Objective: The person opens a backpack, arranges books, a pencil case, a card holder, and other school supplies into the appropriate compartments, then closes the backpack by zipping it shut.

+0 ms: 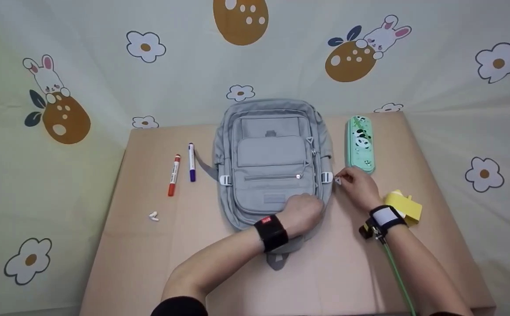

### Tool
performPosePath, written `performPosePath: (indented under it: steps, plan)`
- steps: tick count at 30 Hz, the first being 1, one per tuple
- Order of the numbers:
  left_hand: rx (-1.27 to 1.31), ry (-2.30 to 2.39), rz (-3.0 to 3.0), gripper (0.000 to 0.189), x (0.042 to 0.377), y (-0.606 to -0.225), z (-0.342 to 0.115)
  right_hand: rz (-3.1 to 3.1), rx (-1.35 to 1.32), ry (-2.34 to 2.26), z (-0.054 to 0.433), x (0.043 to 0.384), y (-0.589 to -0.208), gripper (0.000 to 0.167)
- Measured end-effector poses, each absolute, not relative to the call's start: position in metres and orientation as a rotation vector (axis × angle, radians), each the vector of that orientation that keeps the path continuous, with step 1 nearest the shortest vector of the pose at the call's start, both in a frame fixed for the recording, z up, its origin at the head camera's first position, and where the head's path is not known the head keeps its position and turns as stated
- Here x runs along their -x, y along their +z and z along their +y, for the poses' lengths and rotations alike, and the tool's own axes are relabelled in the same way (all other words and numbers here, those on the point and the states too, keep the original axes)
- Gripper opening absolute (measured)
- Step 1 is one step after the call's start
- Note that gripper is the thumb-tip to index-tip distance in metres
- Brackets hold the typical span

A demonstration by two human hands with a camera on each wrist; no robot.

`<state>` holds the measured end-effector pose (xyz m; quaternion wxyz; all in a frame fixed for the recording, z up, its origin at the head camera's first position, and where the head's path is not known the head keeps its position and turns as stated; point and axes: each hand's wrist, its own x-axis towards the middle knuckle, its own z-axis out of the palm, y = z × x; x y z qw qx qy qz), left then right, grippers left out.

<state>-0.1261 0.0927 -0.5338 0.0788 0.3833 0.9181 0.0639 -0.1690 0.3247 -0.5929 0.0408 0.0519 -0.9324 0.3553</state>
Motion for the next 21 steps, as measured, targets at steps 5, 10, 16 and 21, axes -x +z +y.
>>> performPosePath:
  steps: [5, 10, 16, 21]
  plan:
    - [-1.115, 0.227, 2.742, 0.025, 0.127, -0.532, 0.093, -2.848, -0.161, 1.105, 0.326, 0.171, -0.593, 0.01]
    - [-1.071, 0.226, 2.762, 0.034, 0.133, -0.529, 0.098, -2.84, -0.153, 1.141, 0.327, 0.171, -0.593, 0.012]
    - [-1.052, 0.163, 2.881, 0.034, 0.147, -0.529, 0.115, -2.85, -0.12, 1.165, 0.327, 0.172, -0.591, 0.011]
    - [-1.04, 0.046, 2.981, 0.03, 0.155, -0.534, 0.13, -2.865, -0.102, 1.142, 0.325, 0.172, -0.589, 0.013]
